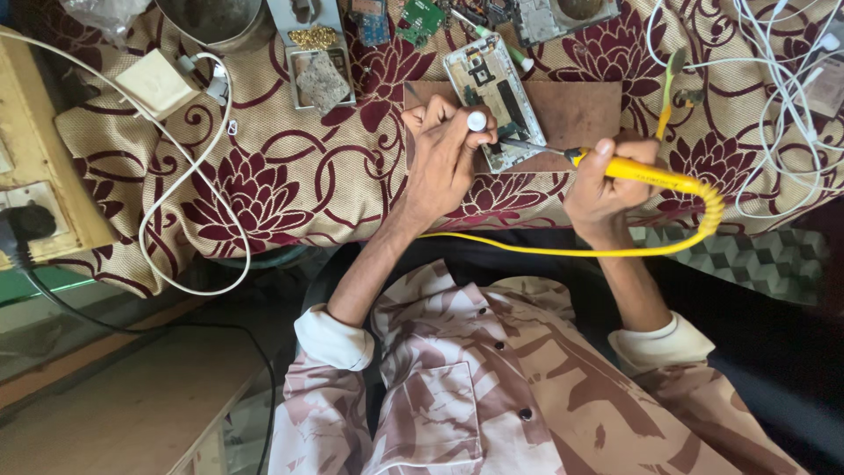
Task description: The person solders a small electronic component onto a circuit board using a soldering iron and solder wire. They hold the component in place with one hand while applying heat and solder with the other.
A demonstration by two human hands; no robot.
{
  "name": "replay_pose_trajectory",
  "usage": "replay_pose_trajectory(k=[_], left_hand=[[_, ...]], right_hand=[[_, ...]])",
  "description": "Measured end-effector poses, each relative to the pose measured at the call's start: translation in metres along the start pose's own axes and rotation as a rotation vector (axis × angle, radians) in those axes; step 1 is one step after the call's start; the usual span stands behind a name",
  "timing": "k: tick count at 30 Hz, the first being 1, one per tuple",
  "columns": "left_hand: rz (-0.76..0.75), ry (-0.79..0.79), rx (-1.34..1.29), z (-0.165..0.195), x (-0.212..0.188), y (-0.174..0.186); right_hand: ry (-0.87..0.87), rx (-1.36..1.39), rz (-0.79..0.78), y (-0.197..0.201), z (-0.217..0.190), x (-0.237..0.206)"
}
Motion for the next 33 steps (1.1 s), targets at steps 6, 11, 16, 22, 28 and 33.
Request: replay_pose_trajectory(k=[6,11,16,22,28,33], left_hand=[[0.007,-0.034,0.032,0.006,-0.003,0.003],[0.022,-0.031,0.02,0.008,-0.001,0.005],[0.025,-0.039,0.034,0.008,-0.001,0.005],[0.031,-0.037,0.016,0.007,-0.001,0.002],[0.028,-0.03,0.043,0.003,-0.002,0.0],[0.028,-0.014,-0.034,-0.001,-0.004,-0.002]], right_hand=[[-0.033,-0.043,0.018,0.009,-0.017,-0.01],[-0.12,0.007,0.022,0.004,-0.017,-0.008],[-0.353,0.2,0.004,-0.001,-0.005,-0.011],[-0.386,0.358,0.048,-0.006,0.008,-0.021],[-0.682,0.758,0.134,-0.019,0.047,-0.031],[-0.862,0.974,0.223,-0.03,0.069,-0.048]])
Point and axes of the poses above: each hand's wrist, its own x-axis towards the middle knuckle, its own y-axis out of the back of the hand, z = x × y, the point moved 4 cm from there along x, towards the middle knuckle, and after that the axes turned 13 degrees about -x, right-handed, at the moved point
